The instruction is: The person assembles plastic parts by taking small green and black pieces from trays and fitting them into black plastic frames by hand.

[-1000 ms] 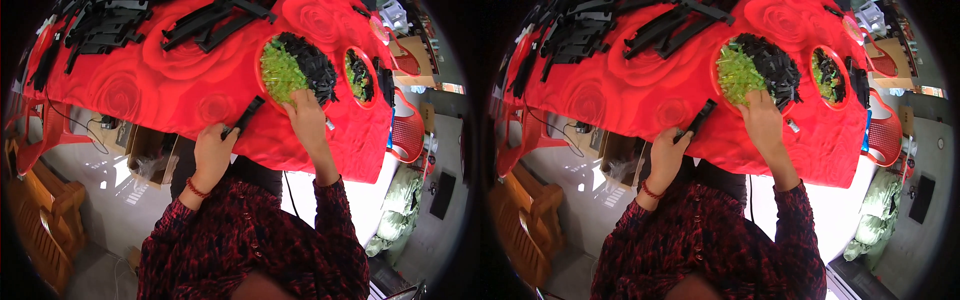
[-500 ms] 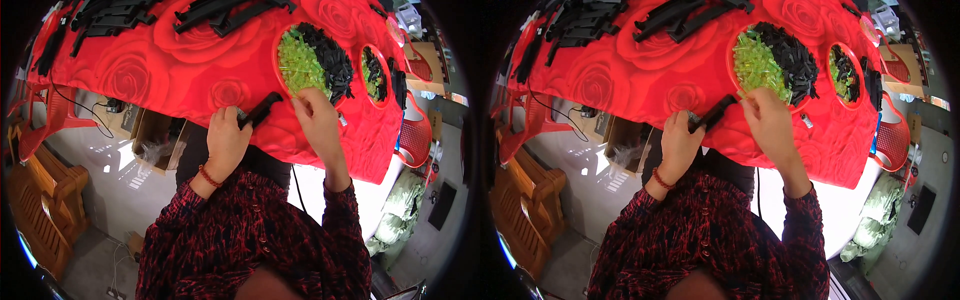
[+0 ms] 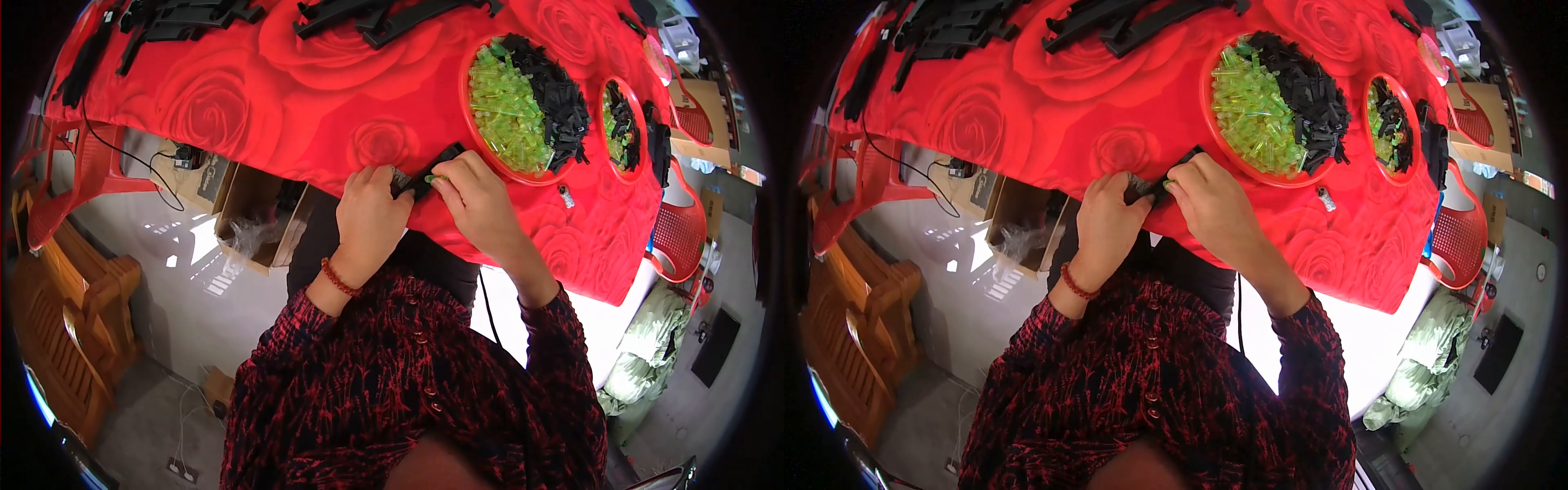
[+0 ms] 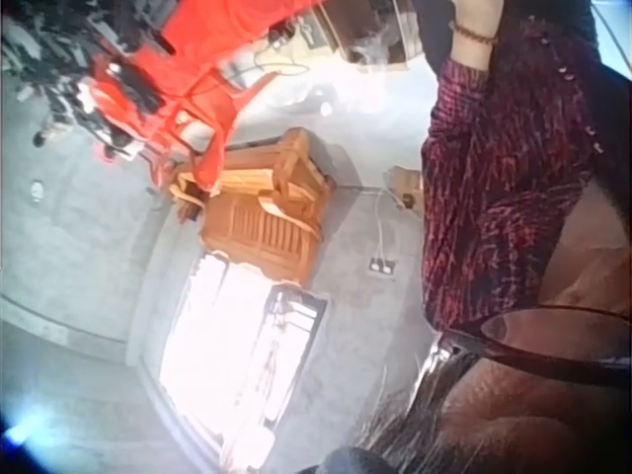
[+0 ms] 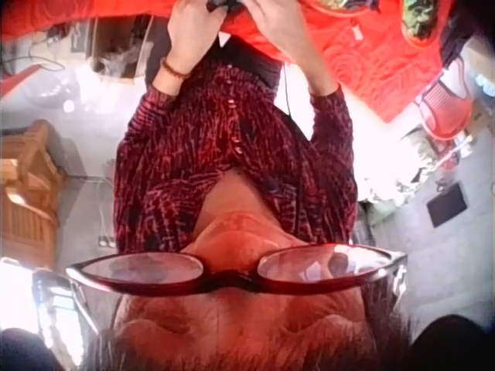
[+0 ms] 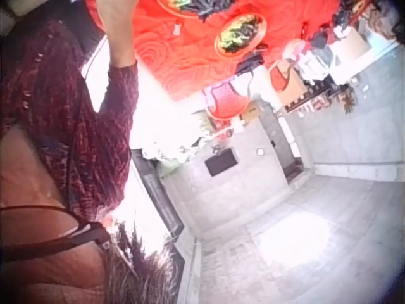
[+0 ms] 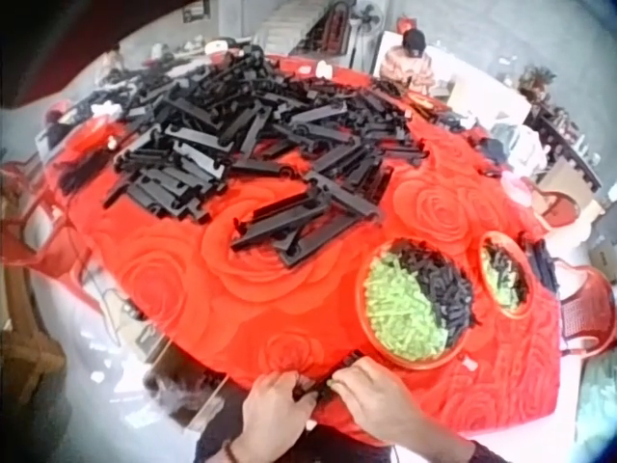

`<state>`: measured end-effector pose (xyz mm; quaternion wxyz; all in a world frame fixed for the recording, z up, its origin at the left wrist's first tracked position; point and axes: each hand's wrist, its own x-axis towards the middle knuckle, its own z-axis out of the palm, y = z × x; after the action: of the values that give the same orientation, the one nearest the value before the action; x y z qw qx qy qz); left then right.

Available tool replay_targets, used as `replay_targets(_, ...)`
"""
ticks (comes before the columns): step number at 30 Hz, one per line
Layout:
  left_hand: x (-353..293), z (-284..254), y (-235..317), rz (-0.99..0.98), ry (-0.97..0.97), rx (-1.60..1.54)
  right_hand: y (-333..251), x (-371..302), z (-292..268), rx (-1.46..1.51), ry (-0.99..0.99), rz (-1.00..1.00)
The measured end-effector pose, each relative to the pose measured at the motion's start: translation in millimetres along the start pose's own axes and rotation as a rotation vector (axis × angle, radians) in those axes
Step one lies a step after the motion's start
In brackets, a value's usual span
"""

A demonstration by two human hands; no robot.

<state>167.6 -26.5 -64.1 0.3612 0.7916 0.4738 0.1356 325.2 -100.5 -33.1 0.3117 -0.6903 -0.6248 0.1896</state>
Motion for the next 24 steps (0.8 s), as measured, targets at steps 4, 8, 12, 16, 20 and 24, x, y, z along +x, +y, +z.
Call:
replay_targets(4, 3.3, -0.7, -0.1, -0.034, -0.038, 0.014, 3.1, 0.7, 5.3, -0.010, -0.012, -0.024)
replay_targets(8, 4.4, -0.2, -0.8, -0.049, -0.062, 0.025, 4.4, 1.4, 8.5, -0.007, -0.047, -0.034)
replay_targets(12, 4.2, 0.1, -1.3, -0.061, -0.043, 0.007, 5.3, 1.4, 10.1, 0.006, -0.043, -0.020)
replay_targets(16, 4.8, -1.6, 0.4, -0.059, -0.066, 0.043, 5.5, 0.8, 11.1, 0.000, -0.048, -0.003)
replay_targets(20, 4.0, -2.0, -0.2, -0.059, -0.069, 0.033, 5.8, 0.3, 12.1, 0.024, -0.038, 0.020)
replay_targets(24, 5.3, -1.2, -0.7, -0.055, -0.064, 0.016, 6.3, -0.1, 12.3, 0.071, -0.024, 0.073)
